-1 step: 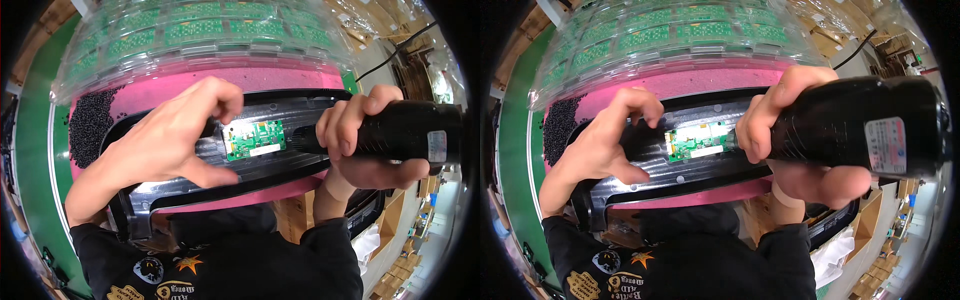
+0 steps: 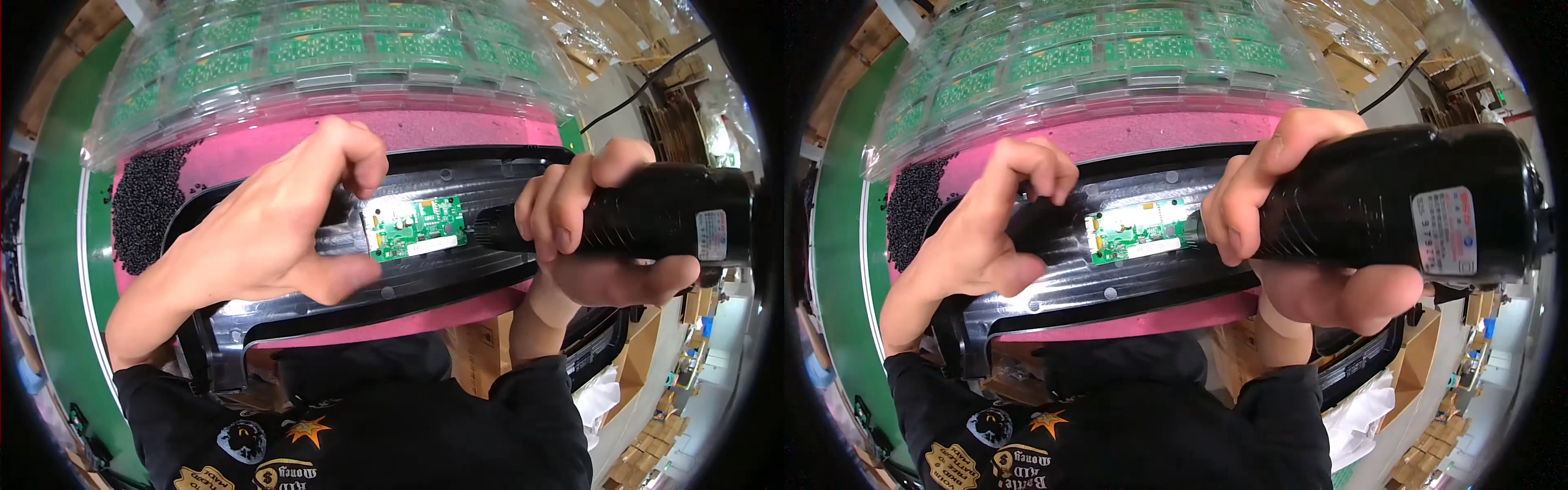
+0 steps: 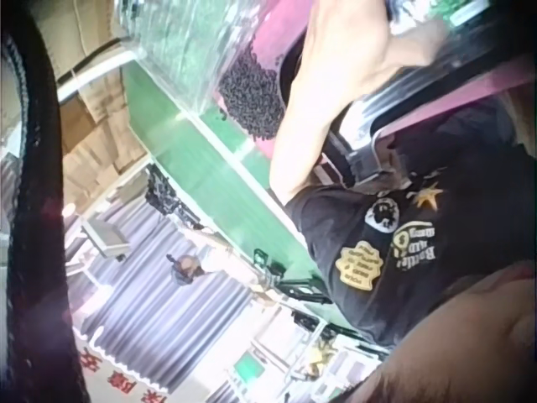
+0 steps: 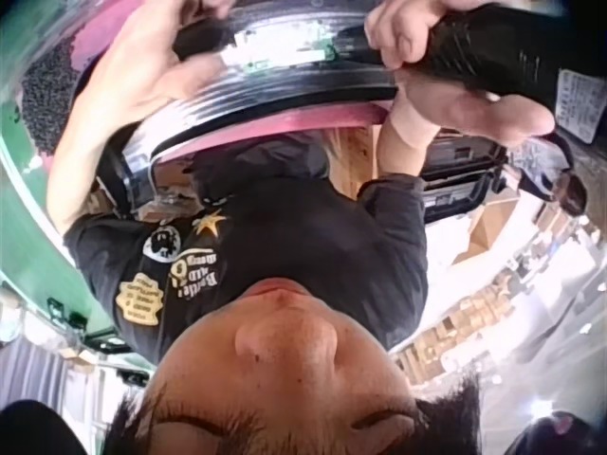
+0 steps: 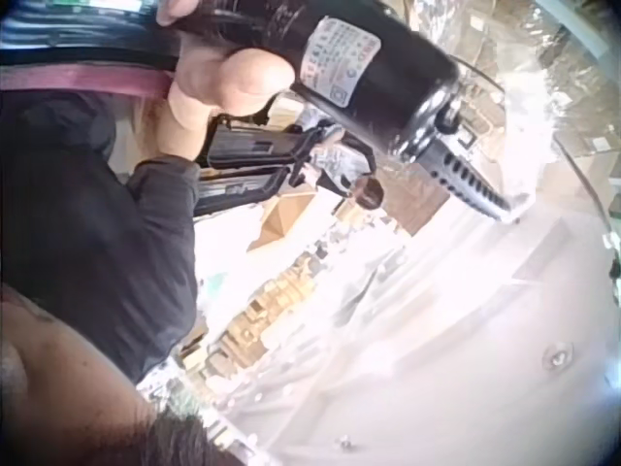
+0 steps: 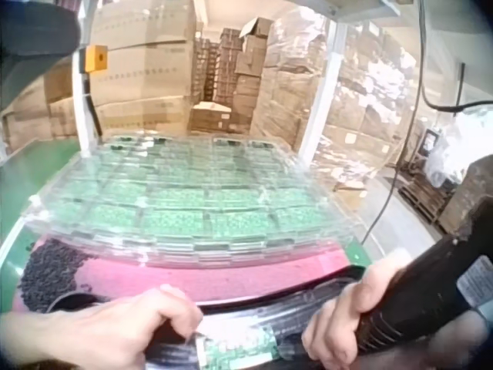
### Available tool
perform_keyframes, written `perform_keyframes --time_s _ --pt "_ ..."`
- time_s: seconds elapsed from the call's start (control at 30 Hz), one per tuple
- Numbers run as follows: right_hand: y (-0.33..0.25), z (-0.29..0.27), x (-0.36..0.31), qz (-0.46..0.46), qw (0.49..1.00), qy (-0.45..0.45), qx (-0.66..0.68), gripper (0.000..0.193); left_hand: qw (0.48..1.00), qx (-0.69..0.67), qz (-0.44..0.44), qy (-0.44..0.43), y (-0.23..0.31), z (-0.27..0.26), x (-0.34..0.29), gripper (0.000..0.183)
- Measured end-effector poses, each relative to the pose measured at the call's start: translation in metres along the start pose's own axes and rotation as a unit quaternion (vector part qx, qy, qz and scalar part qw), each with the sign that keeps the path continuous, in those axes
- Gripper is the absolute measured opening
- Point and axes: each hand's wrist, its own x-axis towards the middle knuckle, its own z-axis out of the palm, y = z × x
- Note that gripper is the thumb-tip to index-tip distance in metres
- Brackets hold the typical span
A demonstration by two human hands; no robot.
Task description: Install circuit boards into plastic components and secure them with screws using an electric screwdriver.
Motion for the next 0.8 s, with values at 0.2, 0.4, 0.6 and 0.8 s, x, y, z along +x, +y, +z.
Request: perform_keyframes --time_s 0.2,0.4,0.6,0.8 --pt "0.009 0.004 -0.002 0.018 0.998 0.034 0.040 0.081 0.997 -0.013 0.045 0.063 -0.006 0.000 -0.002 0.026" --pt "0.004 -0.007 -0.014 0.037 0.995 0.069 0.068 0.074 0.986 0.058 0.085 0.131 -0.014 0.016 -0.002 0.020" --pt "-0.007 -0.007 -0.012 0.014 0.991 -0.099 0.085 0.065 0.971 0.135 0.128 0.147 -0.006 0.032 0.003 0.043" --pt "0.016 0.003 -0.020 -0.055 0.996 -0.001 -0.068 0.074 0.947 0.282 0.063 0.143 -0.005 0.024 -0.003 0.043"
